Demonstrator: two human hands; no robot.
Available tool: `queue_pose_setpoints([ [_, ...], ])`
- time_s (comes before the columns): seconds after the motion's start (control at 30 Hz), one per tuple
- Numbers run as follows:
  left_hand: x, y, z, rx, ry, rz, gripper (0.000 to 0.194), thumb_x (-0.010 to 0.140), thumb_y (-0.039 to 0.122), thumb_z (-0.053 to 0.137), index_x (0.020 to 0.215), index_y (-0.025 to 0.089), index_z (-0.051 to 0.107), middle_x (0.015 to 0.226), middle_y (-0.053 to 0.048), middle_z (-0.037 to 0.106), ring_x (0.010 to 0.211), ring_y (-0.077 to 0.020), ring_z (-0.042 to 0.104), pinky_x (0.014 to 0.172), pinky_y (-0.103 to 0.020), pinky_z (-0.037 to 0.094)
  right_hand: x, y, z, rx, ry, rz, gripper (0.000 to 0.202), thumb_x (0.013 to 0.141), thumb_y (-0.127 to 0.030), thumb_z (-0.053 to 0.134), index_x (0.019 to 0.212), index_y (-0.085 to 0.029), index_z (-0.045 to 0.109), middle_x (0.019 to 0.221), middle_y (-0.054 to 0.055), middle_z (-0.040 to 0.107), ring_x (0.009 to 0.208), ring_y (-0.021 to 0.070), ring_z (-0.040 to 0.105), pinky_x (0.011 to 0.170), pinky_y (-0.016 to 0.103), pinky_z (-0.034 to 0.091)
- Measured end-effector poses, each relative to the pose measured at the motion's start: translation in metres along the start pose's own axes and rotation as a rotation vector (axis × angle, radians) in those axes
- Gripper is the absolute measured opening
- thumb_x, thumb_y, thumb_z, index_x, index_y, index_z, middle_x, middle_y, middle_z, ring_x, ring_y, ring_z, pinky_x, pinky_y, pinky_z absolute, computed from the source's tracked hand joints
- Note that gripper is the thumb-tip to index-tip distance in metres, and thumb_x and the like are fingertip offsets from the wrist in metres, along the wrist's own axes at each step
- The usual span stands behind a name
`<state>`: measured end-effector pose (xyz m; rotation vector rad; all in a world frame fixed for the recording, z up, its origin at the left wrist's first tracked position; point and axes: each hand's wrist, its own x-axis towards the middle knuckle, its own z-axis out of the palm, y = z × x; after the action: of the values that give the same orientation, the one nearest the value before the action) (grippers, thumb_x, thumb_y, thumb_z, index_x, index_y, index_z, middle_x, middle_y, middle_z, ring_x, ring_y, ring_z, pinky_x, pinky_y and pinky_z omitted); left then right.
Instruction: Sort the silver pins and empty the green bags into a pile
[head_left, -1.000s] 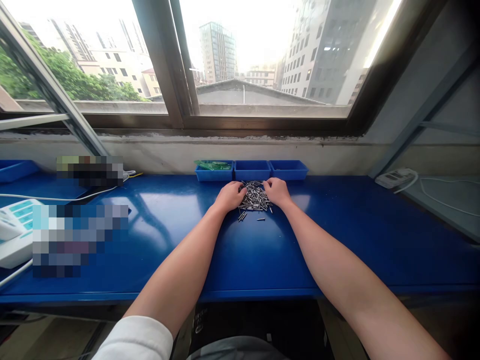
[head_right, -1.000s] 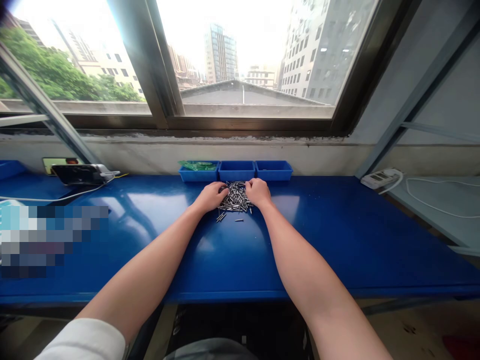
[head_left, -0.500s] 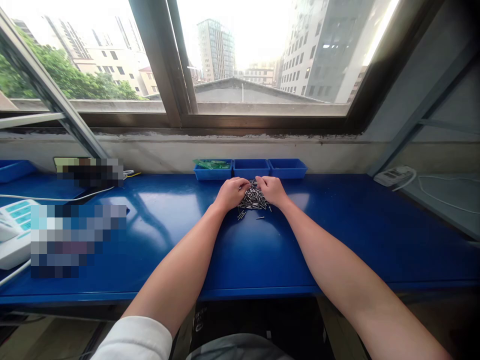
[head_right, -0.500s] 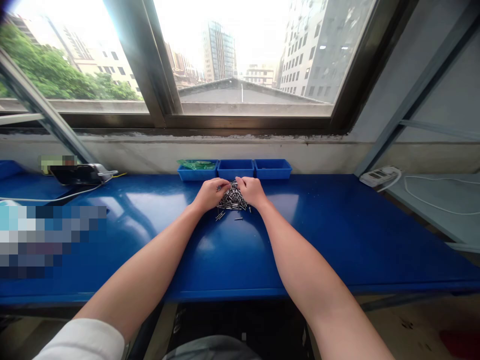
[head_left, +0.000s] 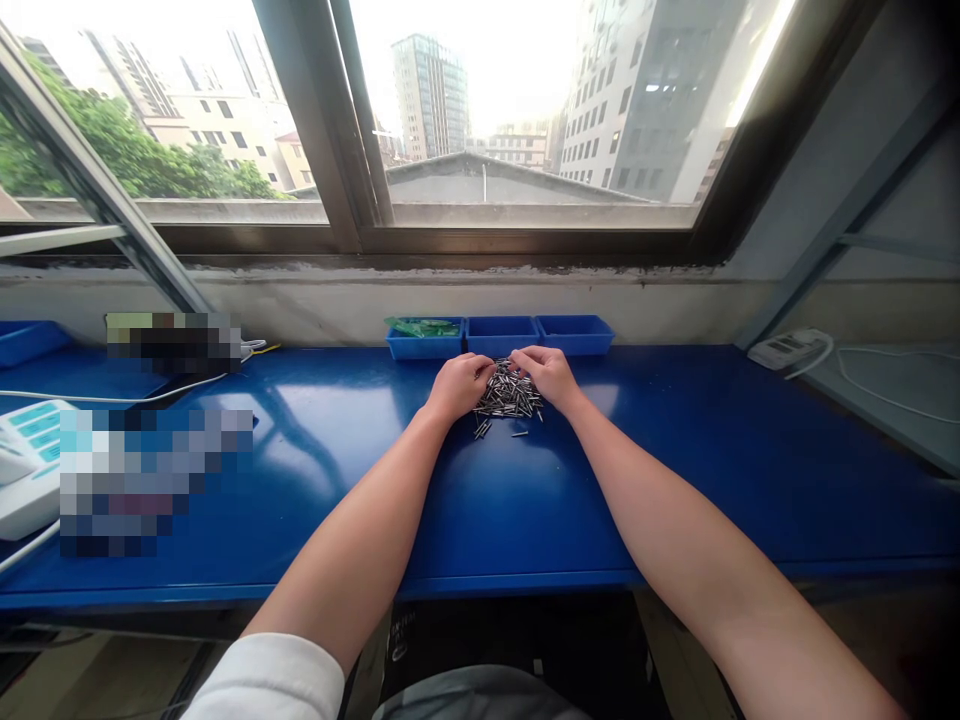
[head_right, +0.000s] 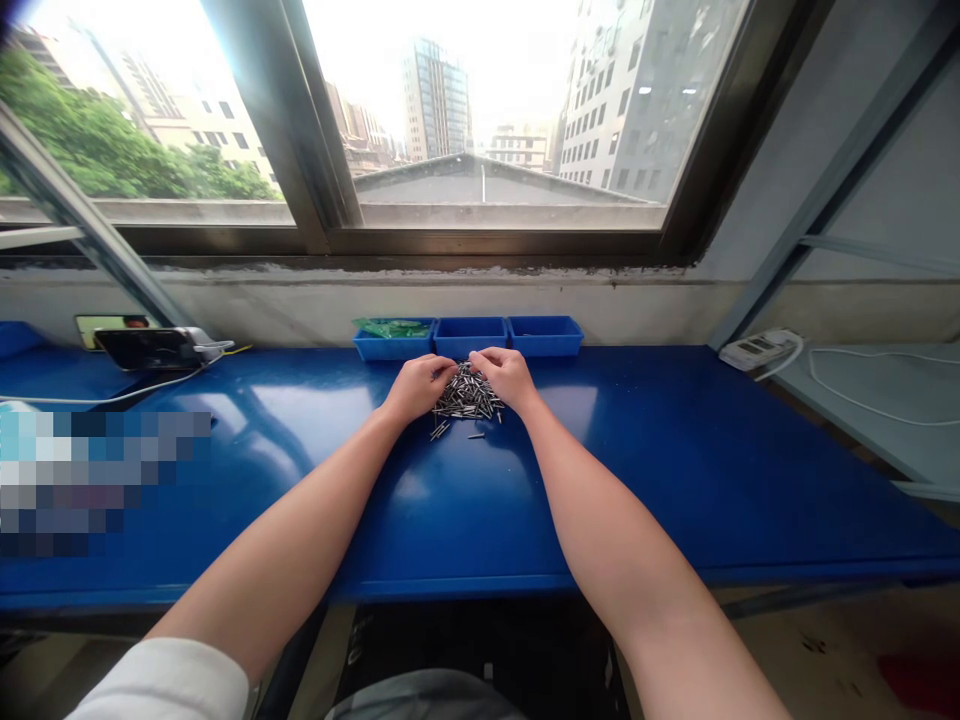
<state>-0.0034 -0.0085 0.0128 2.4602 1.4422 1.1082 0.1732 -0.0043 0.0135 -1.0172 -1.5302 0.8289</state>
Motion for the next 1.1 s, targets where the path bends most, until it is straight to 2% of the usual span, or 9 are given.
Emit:
queue_pose_setpoints([
  [0.1, 0.0, -0.002, 0.002, 0.02, 0.027, -0.017, 0.028, 0.085, 0.035, 0.05, 0.102, 0.02, 0.067, 0.091, -0.006, 0.067, 0.083, -0.0192, 0.061, 0.075, -0.029, 0.047, 0.001, 0.001, -0.002, 0.018, 0.058, 0.008, 0.034, 0.072, -0.05, 0.06, 0.073, -0.018, 0.071, 0.068, 0.004, 0.069, 0.059, 0.0155, 0.058, 0.056, 0.027, 0.044],
  [0.23, 0.0, -0.005, 0.002, 0.051, 0.042, -0.042, 0.029, 0.085, 0.033, 0.05, 0.106, 0.019, 0.064, 0.094, -0.007, 0.065, 0.086, -0.0195, 0.06, 0.077, -0.03, 0.047, 0.008, 0.009, -0.009, 0.007, 0.237, 0.024, 0.033, 0.072, -0.047, 0.059, 0.078, -0.017, 0.071, 0.073, 0.005, 0.07, 0.067, 0.017, 0.061, 0.062, 0.028, 0.047],
  [0.37, 0.0, -0.006, 0.002, 0.073, 0.017, -0.066, 0.027, 0.085, 0.03, 0.049, 0.106, 0.019, 0.063, 0.096, -0.006, 0.064, 0.088, -0.0195, 0.06, 0.078, -0.03, 0.048, 0.017, 0.021, -0.023, 0.033, 0.448, 0.069, 0.037, 0.07, -0.043, 0.061, 0.093, -0.015, 0.069, 0.088, 0.007, 0.07, 0.083, 0.0192, 0.062, 0.075, 0.031, 0.049],
  [0.47, 0.0, -0.006, 0.002, 0.08, 0.018, -0.064, 0.027, 0.086, 0.029, 0.048, 0.106, 0.02, 0.063, 0.098, -0.006, 0.064, 0.09, -0.0196, 0.06, 0.08, -0.03, 0.048, 0.019, 0.021, -0.033, 0.066, 0.503, 0.147, 0.047, 0.07, -0.041, 0.061, 0.109, -0.015, 0.064, 0.105, 0.01, 0.067, 0.094, 0.0218, 0.061, 0.078, 0.033, 0.05],
  [0.6, 0.0, -0.008, 0.003, 0.08, 0.022, -0.052, 0.027, 0.086, 0.027, 0.047, 0.106, 0.019, 0.063, 0.099, -0.006, 0.064, 0.091, -0.0198, 0.06, 0.082, -0.03, 0.048, 0.017, 0.018, -0.039, 0.116, 0.425, 0.194, 0.066, 0.07, -0.036, 0.062, 0.132, -0.018, 0.047, 0.135, 0.013, 0.049, 0.106, 0.0241, 0.058, 0.078, 0.033, 0.05],
  [0.67, 0.0, -0.008, 0.003, 0.085, 0.018, -0.055, 0.027, 0.086, 0.027, 0.047, 0.106, 0.019, 0.063, 0.1, -0.007, 0.064, 0.092, -0.0201, 0.06, 0.082, -0.031, 0.048, 0.017, 0.02, -0.039, 0.1, 0.397, 0.185, 0.071, 0.07, -0.036, 0.062, 0.136, -0.019, 0.042, 0.139, 0.013, 0.045, 0.106, 0.0241, 0.058, 0.078, 0.033, 0.051],
  [0.73, 0.0, -0.008, 0.003, 0.093, 0.005, -0.061, 0.028, 0.085, 0.027, 0.047, 0.106, 0.018, 0.063, 0.101, -0.007, 0.064, 0.095, -0.0206, 0.06, 0.084, -0.031, 0.048, 0.017, 0.023, -0.038, 0.04, 0.393, 0.162, 0.069, 0.071, -0.037, 0.062, 0.135, -0.017, 0.044, 0.132, 0.013, 0.052, 0.101, 0.023, 0.06, 0.08, 0.034, 0.05],
  [0.9, 0.0, -0.01, 0.004, 0.109, -0.077, -0.106, 0.033, 0.087, 0.032, 0.044, 0.11, 0.018, 0.063, 0.113, -0.009, 0.063, 0.106, -0.0232, 0.057, 0.094, -0.034, 0.044, 0.016, 0.028, -0.03, -0.324, 0.311, 0.07, 0.037, 0.072, -0.036, 0.061, 0.101, -0.015, 0.068, 0.092, 0.008, 0.07, 0.084, 0.0202, 0.063, 0.082, 0.033, 0.048],
  [1.1, -0.002, -0.013, 0.01, 0.133, -0.302, -0.193, 0.059, 0.088, 0.053, 0.037, 0.128, 0.013, 0.052, 0.139, -0.014, 0.046, 0.131, -0.0267, 0.038, 0.109, -0.038, 0.028, 0.009, 0.023, -0.018, -0.723, -0.038, 0.03, 0.027, 0.072, -0.04, 0.062, 0.082, -0.017, 0.073, 0.093, 0.01, 0.07, 0.093, 0.0243, 0.061, 0.085, 0.033, 0.045],
])
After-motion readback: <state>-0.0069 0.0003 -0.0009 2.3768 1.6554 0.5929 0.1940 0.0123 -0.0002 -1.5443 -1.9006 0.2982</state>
